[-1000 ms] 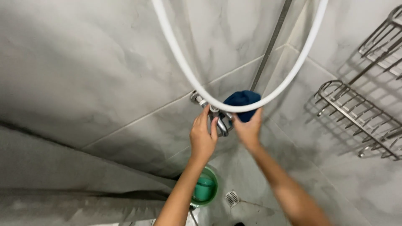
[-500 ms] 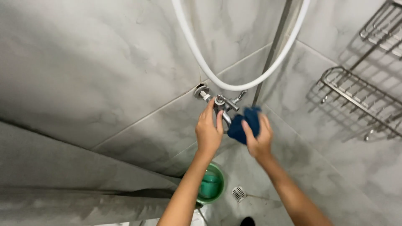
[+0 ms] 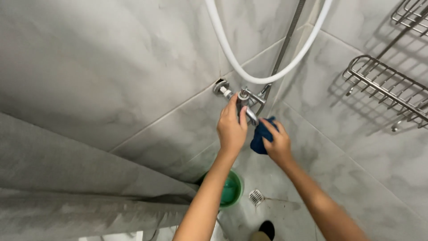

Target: The person cleans the tiled walls of a shower area using a blue cloth. They wipe the tiles, a metal corner caddy, and the shower faucet, occasionally dipping the cloth into a green bucket of water on the floor.

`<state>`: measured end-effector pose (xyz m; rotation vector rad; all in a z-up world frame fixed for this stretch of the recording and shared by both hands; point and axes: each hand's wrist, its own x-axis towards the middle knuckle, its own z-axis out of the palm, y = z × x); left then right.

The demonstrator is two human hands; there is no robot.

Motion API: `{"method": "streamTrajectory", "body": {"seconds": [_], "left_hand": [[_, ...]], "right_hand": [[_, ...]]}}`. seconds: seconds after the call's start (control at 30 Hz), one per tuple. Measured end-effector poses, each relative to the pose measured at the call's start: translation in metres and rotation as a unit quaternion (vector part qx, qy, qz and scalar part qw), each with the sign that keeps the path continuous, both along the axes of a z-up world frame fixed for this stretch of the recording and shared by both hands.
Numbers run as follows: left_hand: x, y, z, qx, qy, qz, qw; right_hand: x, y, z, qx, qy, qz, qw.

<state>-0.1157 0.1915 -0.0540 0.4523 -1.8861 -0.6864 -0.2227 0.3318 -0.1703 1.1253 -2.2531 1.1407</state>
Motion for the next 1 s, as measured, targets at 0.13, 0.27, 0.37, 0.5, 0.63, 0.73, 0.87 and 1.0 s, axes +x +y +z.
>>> {"method": "streamTrajectory", "body": {"seconds": [0.13, 0.27, 0.37, 0.5, 0.63, 0.73, 0.87, 1.0], "left_hand": [[0.002, 0.002, 0.0, 0.012, -0.001, -0.002, 1.0], [0.0, -0.007, 0.002, 0.02, 0.018, -0.021, 0.999], [0.001, -0.01, -0.004, 0.023, 0.023, -0.034, 0.999], [0.001, -0.007, -0.001, 0.042, 0.018, -0.035, 0.998], [0.003, -0.006, -0.001, 0.035, 0.015, -0.035, 0.999], [-0.001, -0.006, 0.003, 0.038, 0.027, -0.037, 0.998], [0.002, -0.008, -0.003, 0.043, 0.013, -0.05, 0.998], [0.004, -0.013, 0.005, 0.055, 0.018, -0.079, 0.995]], "right_hand": [[0.029, -0.016, 0.067, -0.131, -0.004, -0.005, 0.991], [0.018, -0.05, 0.105, -0.157, -0.064, 0.029, 0.985], [0.025, -0.053, 0.119, -0.14, -0.132, 0.058, 0.98], [0.011, -0.043, 0.092, -0.138, -0.188, 0.041, 0.971], [0.024, -0.016, 0.079, -0.098, -0.276, 0.018, 0.956], [0.032, -0.016, 0.108, -0.219, -0.244, -0.007, 0.945], [-0.001, -0.032, 0.122, -0.095, -0.103, 0.115, 0.983], [-0.025, -0.054, 0.162, 0.059, -0.089, 0.232, 0.967]]}}
